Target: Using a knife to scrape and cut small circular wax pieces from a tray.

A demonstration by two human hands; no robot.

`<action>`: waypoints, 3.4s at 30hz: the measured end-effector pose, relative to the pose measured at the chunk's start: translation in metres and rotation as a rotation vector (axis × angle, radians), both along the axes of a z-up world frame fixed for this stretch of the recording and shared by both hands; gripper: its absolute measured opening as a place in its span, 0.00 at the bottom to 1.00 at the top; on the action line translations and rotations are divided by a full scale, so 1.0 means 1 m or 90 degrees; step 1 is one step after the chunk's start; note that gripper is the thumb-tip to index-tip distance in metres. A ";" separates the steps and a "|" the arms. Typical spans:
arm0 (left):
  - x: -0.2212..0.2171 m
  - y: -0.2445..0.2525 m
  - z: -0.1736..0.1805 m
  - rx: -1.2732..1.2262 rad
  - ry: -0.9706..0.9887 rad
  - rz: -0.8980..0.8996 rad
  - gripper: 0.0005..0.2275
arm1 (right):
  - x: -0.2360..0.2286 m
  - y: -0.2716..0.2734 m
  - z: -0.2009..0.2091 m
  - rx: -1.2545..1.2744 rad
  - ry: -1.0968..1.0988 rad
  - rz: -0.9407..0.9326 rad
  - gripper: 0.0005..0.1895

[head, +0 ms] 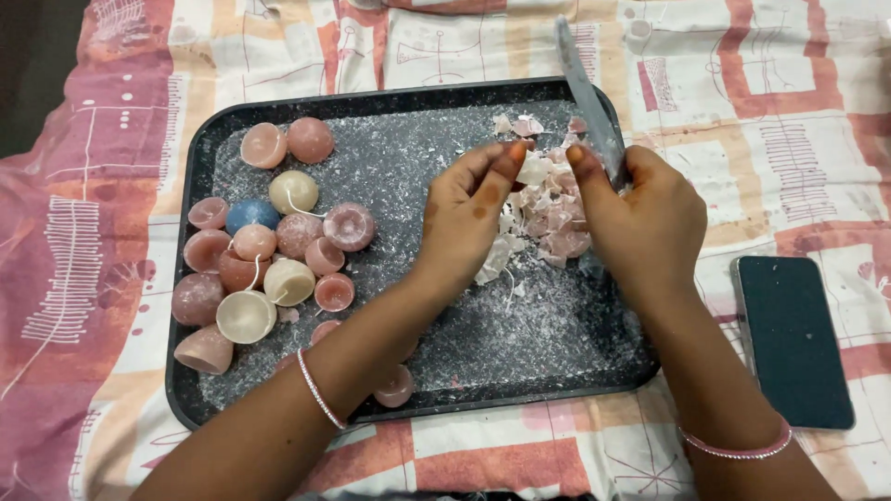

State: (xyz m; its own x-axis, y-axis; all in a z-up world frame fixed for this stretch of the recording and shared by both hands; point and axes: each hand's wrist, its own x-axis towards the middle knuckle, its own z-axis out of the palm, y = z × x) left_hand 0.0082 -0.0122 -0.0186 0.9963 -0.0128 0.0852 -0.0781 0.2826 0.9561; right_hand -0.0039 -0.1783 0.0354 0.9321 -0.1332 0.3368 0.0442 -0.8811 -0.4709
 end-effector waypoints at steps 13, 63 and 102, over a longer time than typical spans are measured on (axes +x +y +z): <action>0.004 0.004 -0.005 -0.175 0.090 -0.063 0.13 | -0.008 0.007 -0.013 0.042 -0.079 0.244 0.28; -0.026 0.016 0.051 0.279 -0.045 -0.206 0.32 | -0.026 0.026 -0.002 -0.020 -0.140 0.230 0.15; -0.005 0.012 0.010 -0.177 -0.051 -0.234 0.15 | -0.039 0.038 -0.018 -0.026 0.057 0.236 0.18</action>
